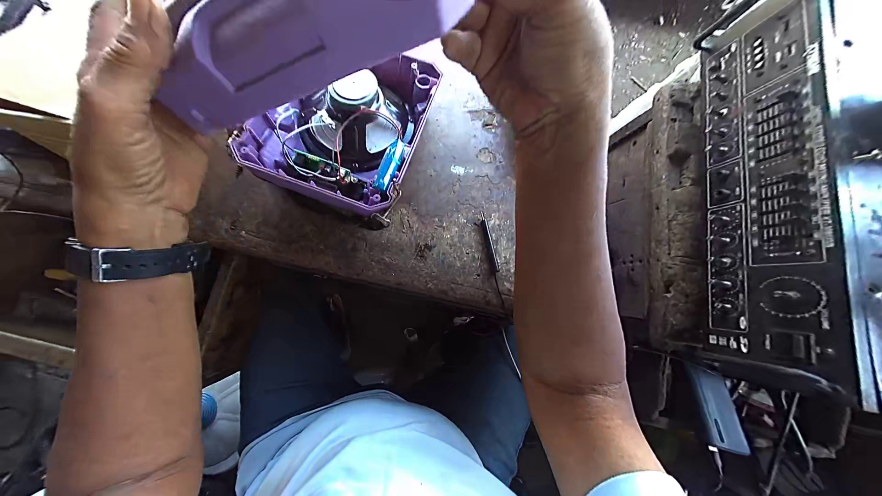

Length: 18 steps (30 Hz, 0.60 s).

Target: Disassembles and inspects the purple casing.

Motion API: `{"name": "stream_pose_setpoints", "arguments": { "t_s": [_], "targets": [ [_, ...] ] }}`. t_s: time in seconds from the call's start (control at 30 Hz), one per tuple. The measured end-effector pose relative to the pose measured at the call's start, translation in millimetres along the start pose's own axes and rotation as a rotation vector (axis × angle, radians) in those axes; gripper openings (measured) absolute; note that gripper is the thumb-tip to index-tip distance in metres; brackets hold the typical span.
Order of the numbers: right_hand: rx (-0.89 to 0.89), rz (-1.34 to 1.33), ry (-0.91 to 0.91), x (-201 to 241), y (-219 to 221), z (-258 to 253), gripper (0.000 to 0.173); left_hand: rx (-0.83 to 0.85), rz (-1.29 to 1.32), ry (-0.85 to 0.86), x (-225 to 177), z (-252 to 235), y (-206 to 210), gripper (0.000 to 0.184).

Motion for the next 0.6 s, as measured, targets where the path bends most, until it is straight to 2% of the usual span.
{"name": "stream_pose_setpoints", "arguments": {
  "t_s": [0.13, 0.2, 0.23, 0.3, 0.43, 0.53, 0.6],
  "targets": [
    [-0.141, -0.087, -0.063, -8.9, 14.4, -8.5, 0.012, 0.08, 0.02, 0.025, 12.3, -8.8, -19.2, 0.065],
    [-0.208, -0.102, -0.107, -9.4, 22.9, -10.6, 0.003, 0.161, -0.018, 0.049, 15.5, -10.5, -25.1, 0.092],
    [-0.222, -0.099, -0.127, -8.2, 27.0, -10.7, 0.015, 0.191, -0.041, 0.054, 15.9, -11.0, -25.8, 0.1],
    [-0.217, -0.069, -0.147, -6.0, 33.9, -10.6, 0.031, 0.2, -0.095, 0.062, 16.2, -10.2, -26.9, 0.094],
    [-0.09, 0.08, -0.219, -3.0, 39.8, -9.6, 0.022, 0.205, -0.143, 0.125, 21.4, -7.4, -32.9, 0.073],
    [0.013, 0.164, -0.265, -1.5, 46.4, -10.1, 0.023, 0.215, -0.103, 0.154, 26.3, -5.1, -32.7, 0.067],
    [0.016, 0.275, -0.281, -1.2, 49.3, -11.6, 0.026, 0.225, -0.005, 0.18, 28.9, -4.5, -33.8, 0.06]
  ]
}}
Point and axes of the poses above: each hand's wrist, its own z-axis away from the middle knuckle, its own y-axis out of the palm, x = y × z, the point moved 4 cm from there along -z, towards the middle knuckle, and after that the axes turned 15 degrees about x, right-handed, at the moved point
